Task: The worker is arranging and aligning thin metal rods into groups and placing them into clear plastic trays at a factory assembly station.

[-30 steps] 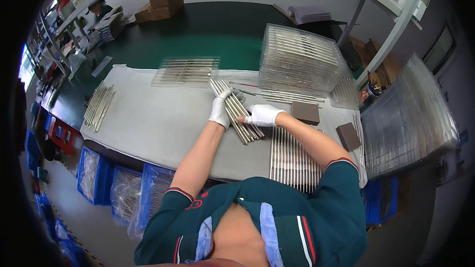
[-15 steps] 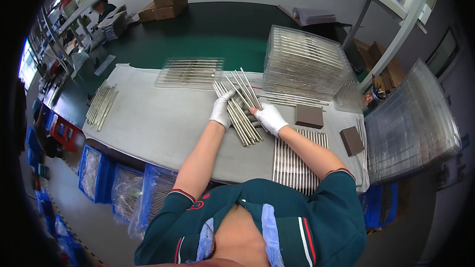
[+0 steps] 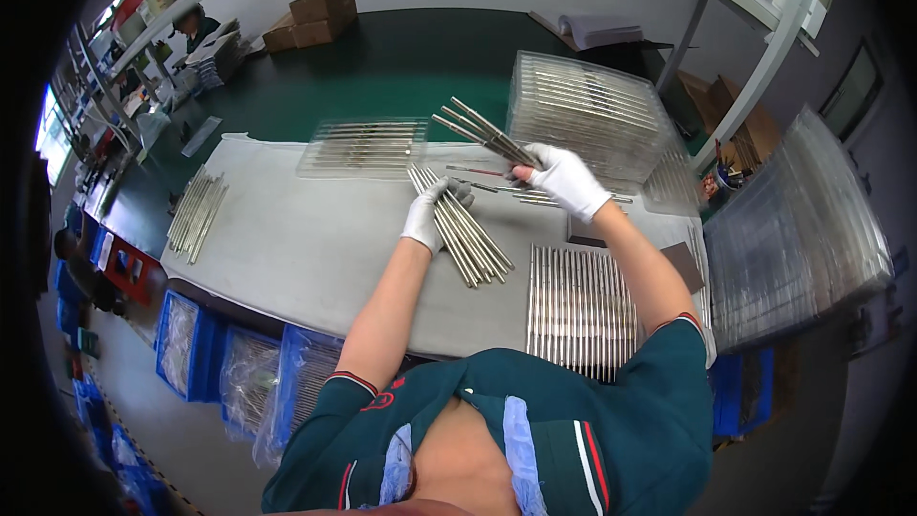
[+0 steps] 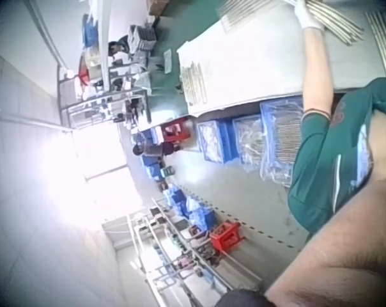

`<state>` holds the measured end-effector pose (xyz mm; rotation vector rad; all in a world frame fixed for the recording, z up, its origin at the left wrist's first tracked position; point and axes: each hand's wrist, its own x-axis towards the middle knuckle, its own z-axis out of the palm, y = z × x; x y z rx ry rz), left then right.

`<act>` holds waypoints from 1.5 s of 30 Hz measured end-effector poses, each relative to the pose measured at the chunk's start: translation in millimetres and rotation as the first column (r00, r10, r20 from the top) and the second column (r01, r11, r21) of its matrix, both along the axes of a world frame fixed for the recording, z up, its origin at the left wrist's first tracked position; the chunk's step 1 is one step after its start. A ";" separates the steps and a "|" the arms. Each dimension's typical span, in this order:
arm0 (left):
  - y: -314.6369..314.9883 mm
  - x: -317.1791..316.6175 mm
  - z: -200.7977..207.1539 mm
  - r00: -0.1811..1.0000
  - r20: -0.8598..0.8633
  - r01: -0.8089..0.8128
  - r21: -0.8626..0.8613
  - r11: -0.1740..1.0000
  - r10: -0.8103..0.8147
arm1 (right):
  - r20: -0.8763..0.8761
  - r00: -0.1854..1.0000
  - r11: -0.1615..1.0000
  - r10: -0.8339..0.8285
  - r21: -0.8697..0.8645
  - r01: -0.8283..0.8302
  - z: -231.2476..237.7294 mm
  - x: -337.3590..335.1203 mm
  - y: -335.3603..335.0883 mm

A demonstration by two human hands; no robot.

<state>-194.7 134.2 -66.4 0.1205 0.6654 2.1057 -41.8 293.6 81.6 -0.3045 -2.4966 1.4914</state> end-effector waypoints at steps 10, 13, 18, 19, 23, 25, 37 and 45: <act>2.9 10.3 25.6 0.994 0.083 -0.060 -0.106 0.993 0.069 | 0.016 0.880 0.420 -0.476 0.882 0.212 105.0 -22.3 152.4; 2.8 13.1 27.0 0.993 0.082 -0.077 -0.132 0.988 0.088 | 0.044 0.880 0.440 -0.472 0.877 0.192 89.1 -30.7 177.5; 0.6 13.4 26.4 0.993 0.069 -0.090 -0.127 0.988 0.099 | 0.061 0.908 0.509 -0.414 0.842 0.175 80.8 -46.5 186.7; 0.1 13.7 27.2 0.993 0.065 -0.088 -0.134 0.987 0.098 | 0.088 0.905 0.514 -0.417 0.843 0.155 82.4 -48.4 186.0; -0.8 19.3 38.0 0.995 0.040 -0.079 -0.161 0.984 0.087 | 0.139 0.897 0.508 -0.421 0.855 0.106 83.0 -51.6 193.8; -0.6 19.2 37.3 0.996 0.014 -0.083 -0.159 0.984 0.086 | 0.172 0.889 0.511 -0.423 0.856 0.078 83.0 -54.6 196.2; -0.1 14.9 33.0 0.991 0.070 -0.098 -0.180 0.979 0.112 | 0.247 0.818 0.399 -0.519 0.917 -0.024 88.5 -77.1 193.6; 1.8 11.3 25.6 0.993 0.069 -0.083 -0.132 0.988 0.093 | 0.128 0.893 0.347 -0.432 0.937 0.033 96.5 -56.2 163.2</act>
